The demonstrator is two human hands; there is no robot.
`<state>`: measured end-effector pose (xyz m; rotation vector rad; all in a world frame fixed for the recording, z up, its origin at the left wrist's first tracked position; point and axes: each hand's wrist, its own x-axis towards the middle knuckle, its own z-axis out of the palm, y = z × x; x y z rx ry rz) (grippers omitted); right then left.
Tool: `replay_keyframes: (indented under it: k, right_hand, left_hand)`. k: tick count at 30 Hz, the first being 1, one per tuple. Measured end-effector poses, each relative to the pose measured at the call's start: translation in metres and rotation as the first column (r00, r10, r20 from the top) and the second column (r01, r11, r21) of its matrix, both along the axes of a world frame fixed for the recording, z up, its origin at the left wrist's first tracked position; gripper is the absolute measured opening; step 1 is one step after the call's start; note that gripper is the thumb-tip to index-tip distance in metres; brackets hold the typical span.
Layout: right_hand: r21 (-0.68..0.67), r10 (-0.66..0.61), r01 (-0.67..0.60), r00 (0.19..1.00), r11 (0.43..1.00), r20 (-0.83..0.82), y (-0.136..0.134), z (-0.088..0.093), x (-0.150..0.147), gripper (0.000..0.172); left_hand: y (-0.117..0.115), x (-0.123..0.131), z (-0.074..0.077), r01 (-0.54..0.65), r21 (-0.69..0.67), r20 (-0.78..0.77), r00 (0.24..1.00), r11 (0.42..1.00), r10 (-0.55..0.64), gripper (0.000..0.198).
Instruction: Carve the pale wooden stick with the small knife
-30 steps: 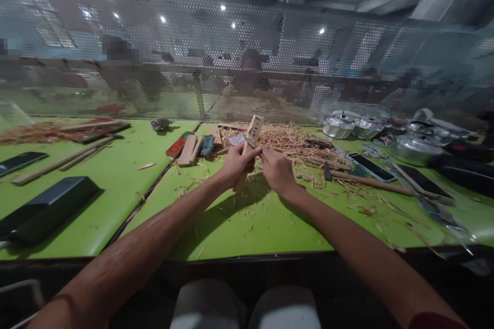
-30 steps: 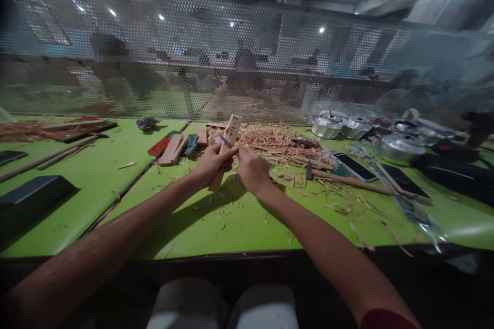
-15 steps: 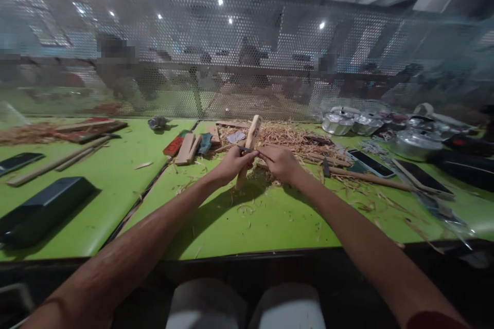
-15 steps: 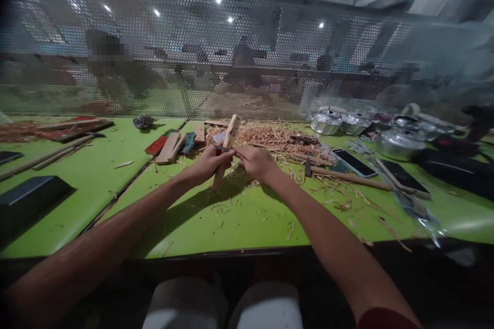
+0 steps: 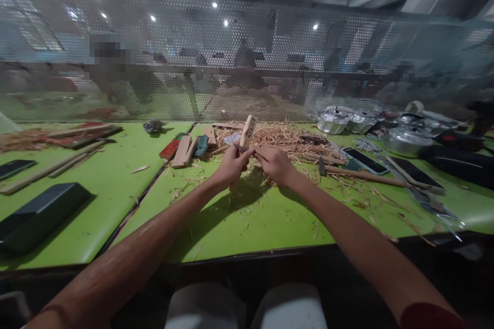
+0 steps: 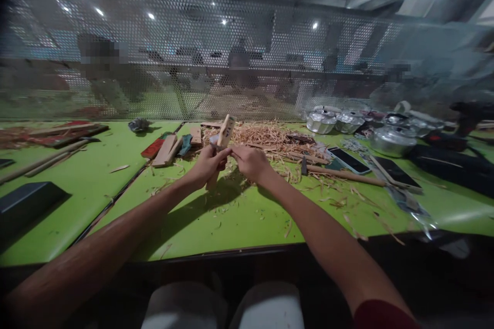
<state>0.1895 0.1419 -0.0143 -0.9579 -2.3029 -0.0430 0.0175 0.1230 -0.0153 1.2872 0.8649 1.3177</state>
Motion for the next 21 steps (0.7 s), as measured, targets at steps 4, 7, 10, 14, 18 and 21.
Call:
replay_keyframes:
  k: [4,7,10,14,18,21]
  right_hand:
    - [-0.047,0.05,-0.047,0.997,0.998,0.054,0.001,0.002,0.005,0.028]
    - [-0.037,0.017,-0.016,0.999,0.999,0.034,-0.002,0.001,0.002,0.03]
    - [-0.018,-0.029,0.029,1.0,0.999,0.003,-0.006,-0.001,-0.003,0.032]
    - [0.001,-0.05,0.05,0.999,0.999,-0.022,-0.008,-0.006,-0.007,0.032]
    - [-0.005,-0.07,0.07,0.995,0.998,-0.065,-0.008,-0.011,-0.012,0.034]
    - [-0.002,-0.082,0.082,0.988,0.997,-0.128,-0.008,-0.013,-0.016,0.036]
  left_hand:
    - [0.003,-0.005,-0.003,0.013,0.076,-0.065,0.998,0.997,-0.008,0.038]
    - [0.001,-0.004,-0.002,0.013,0.1,-0.057,0.998,0.995,-0.007,0.033]
    - [-0.003,-0.001,0.003,-0.027,0.076,-0.019,0.999,0.997,0.028,0.033]
    - [-0.008,0.004,0.008,-0.068,0.027,0.016,0.998,0.997,0.067,0.039]
    - [-0.006,0.006,0.007,-0.104,0.029,0.013,0.995,0.994,0.104,0.041]
    - [-0.004,0.006,0.006,-0.114,0.037,0.038,0.993,0.993,0.113,0.04]
